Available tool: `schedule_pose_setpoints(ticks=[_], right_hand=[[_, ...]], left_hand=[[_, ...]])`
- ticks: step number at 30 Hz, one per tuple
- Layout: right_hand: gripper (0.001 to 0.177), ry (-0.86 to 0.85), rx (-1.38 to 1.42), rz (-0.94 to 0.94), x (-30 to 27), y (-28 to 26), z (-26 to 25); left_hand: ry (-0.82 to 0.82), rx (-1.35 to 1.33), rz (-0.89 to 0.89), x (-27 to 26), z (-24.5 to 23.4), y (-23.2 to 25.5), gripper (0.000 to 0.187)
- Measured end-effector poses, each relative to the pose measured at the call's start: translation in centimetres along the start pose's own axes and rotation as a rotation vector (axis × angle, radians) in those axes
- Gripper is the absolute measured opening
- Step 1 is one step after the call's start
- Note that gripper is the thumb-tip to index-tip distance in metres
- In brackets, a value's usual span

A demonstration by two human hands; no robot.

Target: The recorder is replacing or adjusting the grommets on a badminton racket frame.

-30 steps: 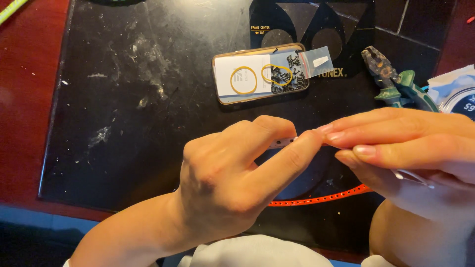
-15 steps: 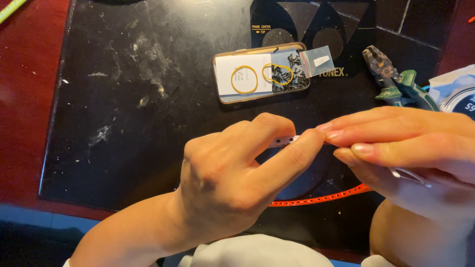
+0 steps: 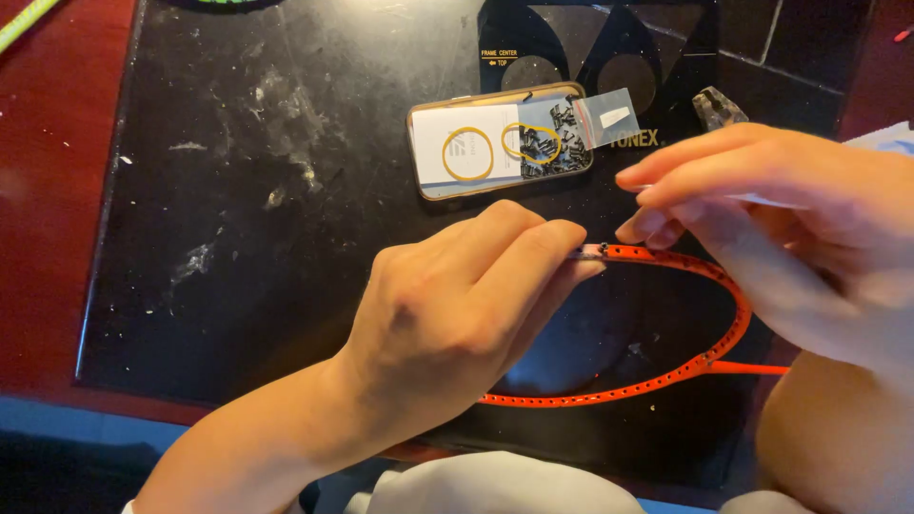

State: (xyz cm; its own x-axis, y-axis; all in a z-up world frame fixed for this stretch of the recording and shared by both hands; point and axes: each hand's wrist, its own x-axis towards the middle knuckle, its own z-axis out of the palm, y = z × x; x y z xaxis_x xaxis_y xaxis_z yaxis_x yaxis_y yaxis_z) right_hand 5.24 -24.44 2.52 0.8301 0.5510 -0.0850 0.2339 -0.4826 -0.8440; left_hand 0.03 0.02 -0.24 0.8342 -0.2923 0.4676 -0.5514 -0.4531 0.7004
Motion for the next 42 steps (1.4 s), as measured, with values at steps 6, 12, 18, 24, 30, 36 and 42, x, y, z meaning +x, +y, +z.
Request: schedule_pose_setpoints(ticks=[6, 12, 18, 24, 30, 36, 42], right_hand=[[0.02, -0.207, -0.182, 0.095, 0.4, 4.0, -1.1], [0.041, -0.379, -0.398, 0.477, 2.0, 5.0, -0.6], [0.014, -0.226, 0.143, 0.297, 0.0, 5.3, -1.2], [0.016, -0.351, -0.072, 0.335, -0.1, 4.0, -1.1], [0.014, -0.398, -0.008, 0.256, -0.1, 4.1, -1.3], [0.009, -0.416, -0.075, 0.059, 1.1, 2.4, -1.2], [0.01, -0.374, 0.118, 0.102, 0.6, 2.5, -0.7]], left_hand=[[-0.115, 0.006, -0.099, -1.4, 1.6, -1.2, 0.013], [-0.226, -0.016, -0.145, -1.8, 2.9, -1.5, 0.014], [-0.207, 0.006, -0.082, -1.8, 2.5, -0.9, 0.022], [-0.213, 0.023, -0.027, -1.9, 2.2, -0.7, 0.022], [-0.211, 0.022, -0.015, -2.0, 2.1, -0.7, 0.025], [-0.2, 0.019, 0.005, -2.0, 2.1, -0.8, 0.023], [-0.159, 0.038, 0.051, -2.0, 2.2, -0.9, 0.023]])
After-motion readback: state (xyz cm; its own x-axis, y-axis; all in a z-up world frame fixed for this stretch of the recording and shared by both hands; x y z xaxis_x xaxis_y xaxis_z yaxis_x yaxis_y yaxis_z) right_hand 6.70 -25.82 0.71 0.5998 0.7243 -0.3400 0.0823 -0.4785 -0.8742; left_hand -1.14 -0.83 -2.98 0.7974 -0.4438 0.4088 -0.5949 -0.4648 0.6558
